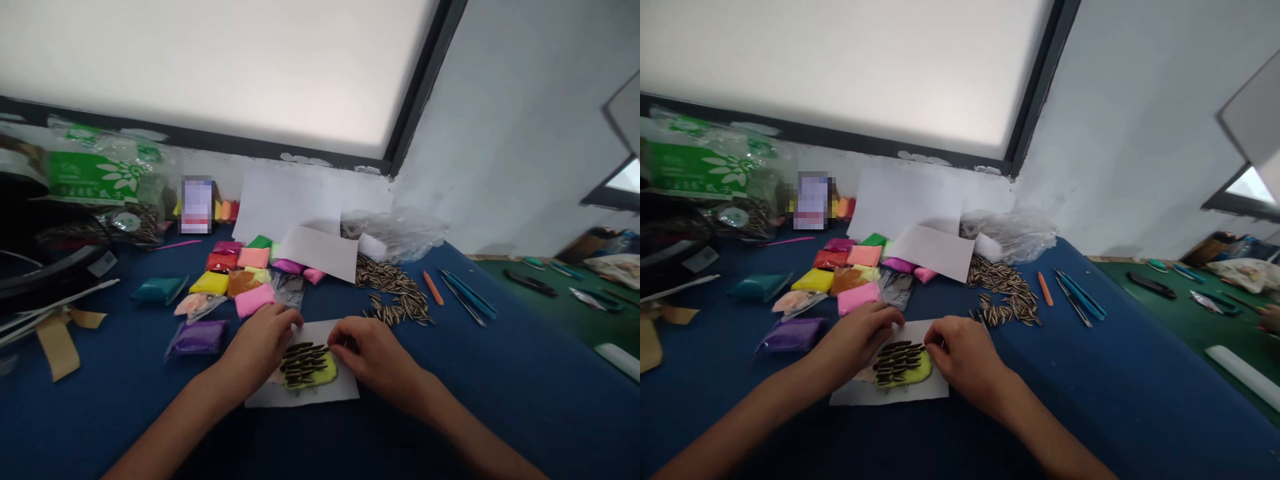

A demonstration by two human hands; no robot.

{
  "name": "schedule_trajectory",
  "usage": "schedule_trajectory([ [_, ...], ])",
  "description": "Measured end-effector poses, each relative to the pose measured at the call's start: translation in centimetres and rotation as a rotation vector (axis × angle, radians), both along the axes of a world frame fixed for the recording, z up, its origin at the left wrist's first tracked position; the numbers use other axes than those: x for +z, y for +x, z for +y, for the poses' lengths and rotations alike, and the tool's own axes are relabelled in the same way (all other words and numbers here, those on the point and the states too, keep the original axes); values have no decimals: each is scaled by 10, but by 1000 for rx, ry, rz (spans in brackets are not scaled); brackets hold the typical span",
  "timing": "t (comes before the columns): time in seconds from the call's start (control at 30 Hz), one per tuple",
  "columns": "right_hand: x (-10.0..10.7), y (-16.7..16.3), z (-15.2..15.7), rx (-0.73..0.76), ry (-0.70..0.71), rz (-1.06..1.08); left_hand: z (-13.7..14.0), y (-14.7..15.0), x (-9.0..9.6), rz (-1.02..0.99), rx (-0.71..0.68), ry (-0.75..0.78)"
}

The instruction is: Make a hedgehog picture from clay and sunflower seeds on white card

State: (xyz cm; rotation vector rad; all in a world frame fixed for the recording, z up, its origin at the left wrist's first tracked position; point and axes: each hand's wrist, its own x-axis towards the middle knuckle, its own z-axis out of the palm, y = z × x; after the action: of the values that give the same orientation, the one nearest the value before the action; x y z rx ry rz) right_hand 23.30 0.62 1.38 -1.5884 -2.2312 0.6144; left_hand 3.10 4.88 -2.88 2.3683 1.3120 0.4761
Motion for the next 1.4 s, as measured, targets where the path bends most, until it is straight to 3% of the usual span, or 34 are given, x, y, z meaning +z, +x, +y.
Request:
schedule_trajectory([
  [0.53,-9,-3,-1,25,57,-35,1,0,1,22,-15,5],
  [1.07,-4,0,-2,29,76,-114,1,0,-1,15,-15,4],
  [1.2,6,10,4,-52,106,-187,2,-1,0,22,-15,-5],
  [1.4,14,26,15,-244,88,-537,1,0,2,17,-4,-32],
])
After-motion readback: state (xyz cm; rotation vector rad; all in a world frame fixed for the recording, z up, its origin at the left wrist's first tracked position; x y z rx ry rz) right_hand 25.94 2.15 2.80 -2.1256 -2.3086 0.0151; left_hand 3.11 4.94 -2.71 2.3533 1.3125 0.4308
